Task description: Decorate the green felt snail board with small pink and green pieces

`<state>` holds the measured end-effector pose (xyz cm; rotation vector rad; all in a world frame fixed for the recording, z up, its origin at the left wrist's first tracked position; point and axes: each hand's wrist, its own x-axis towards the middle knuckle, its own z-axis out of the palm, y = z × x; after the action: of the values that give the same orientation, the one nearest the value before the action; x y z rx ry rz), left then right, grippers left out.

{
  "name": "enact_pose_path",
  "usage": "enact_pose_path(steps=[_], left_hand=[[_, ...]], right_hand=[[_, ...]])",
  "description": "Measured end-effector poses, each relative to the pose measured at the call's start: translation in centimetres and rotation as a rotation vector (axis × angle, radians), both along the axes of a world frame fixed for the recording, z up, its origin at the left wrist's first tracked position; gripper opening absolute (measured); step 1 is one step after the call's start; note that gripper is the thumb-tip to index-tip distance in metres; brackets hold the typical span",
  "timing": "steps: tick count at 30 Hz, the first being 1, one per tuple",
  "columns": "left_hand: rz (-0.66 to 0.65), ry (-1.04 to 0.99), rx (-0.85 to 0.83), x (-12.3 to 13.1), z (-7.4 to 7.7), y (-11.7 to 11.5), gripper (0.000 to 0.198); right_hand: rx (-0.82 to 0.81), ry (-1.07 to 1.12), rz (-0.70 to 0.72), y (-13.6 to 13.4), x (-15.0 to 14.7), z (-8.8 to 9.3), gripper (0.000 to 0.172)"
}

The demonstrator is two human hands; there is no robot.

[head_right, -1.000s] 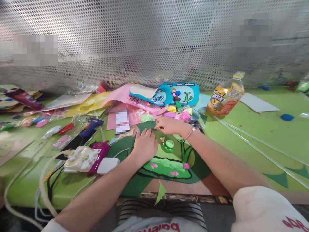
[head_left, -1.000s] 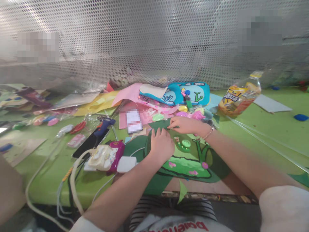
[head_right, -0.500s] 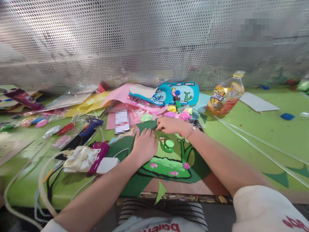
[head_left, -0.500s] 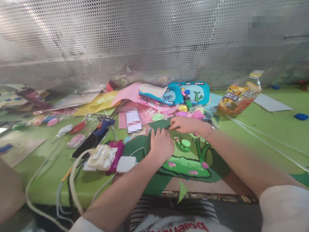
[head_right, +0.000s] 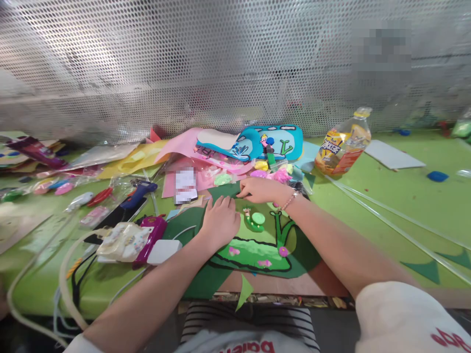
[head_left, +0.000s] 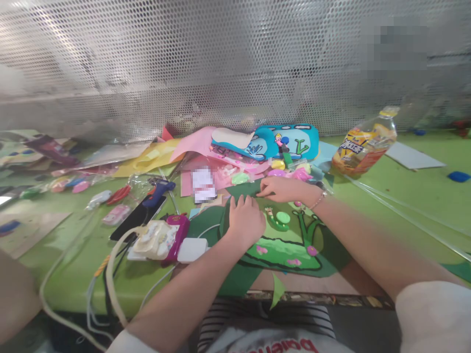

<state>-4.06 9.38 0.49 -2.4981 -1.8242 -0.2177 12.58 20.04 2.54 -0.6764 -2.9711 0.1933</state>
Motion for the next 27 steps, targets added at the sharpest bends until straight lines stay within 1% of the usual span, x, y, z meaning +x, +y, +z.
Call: enact_pose_path(steps=[7,13,18,23,27], left_hand=[[-0.008,0.002,-0.011,-0.02,0.11,-0.07,0.049],[-0.005,-0.005,-0.014,-0.04,0.11,-0.09,0.048],[-0.002,0.001,-0.033,-0.02,0.28,-0.13,0.048],[-0.002,0.002,-0.024,-0.06,0.08,0.02,0.049],[0.001,0.011,-0.037,-0.08,0.12,0.04,0.049]], right_hand=[[0.034,0.013,-0.002,-0.36,0.07,0.14,0.026],[0.034,0.061,-0.013,-0.32,0.26,0.1,0.028],[0.059,0.027,0.018,-0.25,0.16,-0.24,0.026],[0.086,0.016,0.033,-0.54,-0.27,-0.46,0.029],[0.109,0.015,0.039,-0.54,-0.32,-0.3,0.03]])
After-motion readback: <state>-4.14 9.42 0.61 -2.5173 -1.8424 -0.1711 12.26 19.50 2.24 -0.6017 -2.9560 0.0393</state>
